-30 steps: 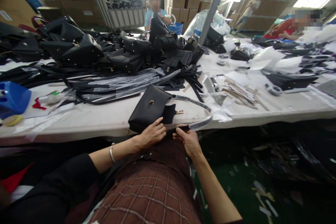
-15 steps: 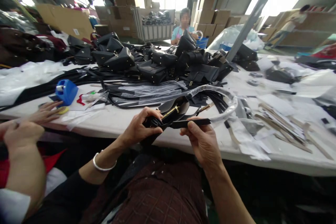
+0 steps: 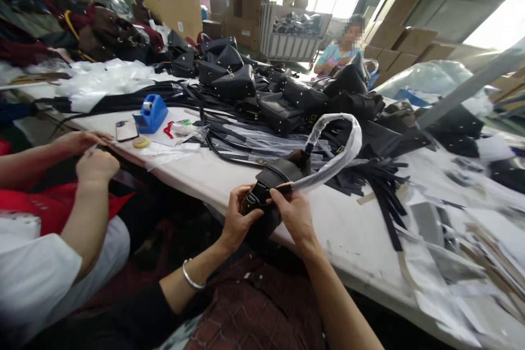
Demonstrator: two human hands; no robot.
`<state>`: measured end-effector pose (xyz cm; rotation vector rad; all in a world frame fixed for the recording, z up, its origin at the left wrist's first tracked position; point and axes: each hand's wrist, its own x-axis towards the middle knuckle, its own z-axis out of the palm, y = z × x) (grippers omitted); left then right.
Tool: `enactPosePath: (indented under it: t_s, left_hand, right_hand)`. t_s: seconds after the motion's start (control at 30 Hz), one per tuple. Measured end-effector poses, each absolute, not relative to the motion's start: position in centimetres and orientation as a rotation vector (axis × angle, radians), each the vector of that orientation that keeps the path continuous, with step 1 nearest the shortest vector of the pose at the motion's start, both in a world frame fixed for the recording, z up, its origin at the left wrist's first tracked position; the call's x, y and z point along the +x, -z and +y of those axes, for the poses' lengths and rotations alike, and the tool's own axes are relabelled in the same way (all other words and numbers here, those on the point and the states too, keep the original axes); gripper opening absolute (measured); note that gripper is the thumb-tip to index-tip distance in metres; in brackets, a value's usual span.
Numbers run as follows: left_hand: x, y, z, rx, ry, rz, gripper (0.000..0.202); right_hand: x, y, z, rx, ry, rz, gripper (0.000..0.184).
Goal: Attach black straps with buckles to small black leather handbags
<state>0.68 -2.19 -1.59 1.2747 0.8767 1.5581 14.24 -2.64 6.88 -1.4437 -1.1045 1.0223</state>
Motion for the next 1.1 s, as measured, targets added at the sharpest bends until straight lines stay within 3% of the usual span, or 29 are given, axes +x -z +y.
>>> enactPosePath:
  t_s: [0.27, 0.53, 0.7, 0.9, 1.1]
  left_hand:
    - [0.2, 0.7, -1.5, 1.344, -1.495, 0.895, 0.024]
    - [-0.6, -0.6, -0.4, 1.509, -1.322, 1.009, 0.020]
    - [-0.6, -1.0, -0.5, 1.661, -1.433, 1.091, 0.020]
    - [-0.4, -0.6, -0.5, 1.858, -1.595, 0.978, 0.020]
    - [-0.4, -0.4, -0.4, 2.006, -1.641, 0.930, 0.021]
  right_hand:
    - [13.3, -5.1, -5.1, -1.328, -1.076, -0.866, 0.031]
    - [13.4, -4.8, -6.1, -1.322, -1.040, -0.786, 0.031]
    - [13.9, -6.0, -5.1, -1.371, -0.843, -0.872, 0.037]
    - [12.9, -8.5, -4.4, -1.417, -0.800, -1.035, 0.027]
    - [13.4, -7.8, -4.6, -1.559, -0.714, -1.236, 0.024]
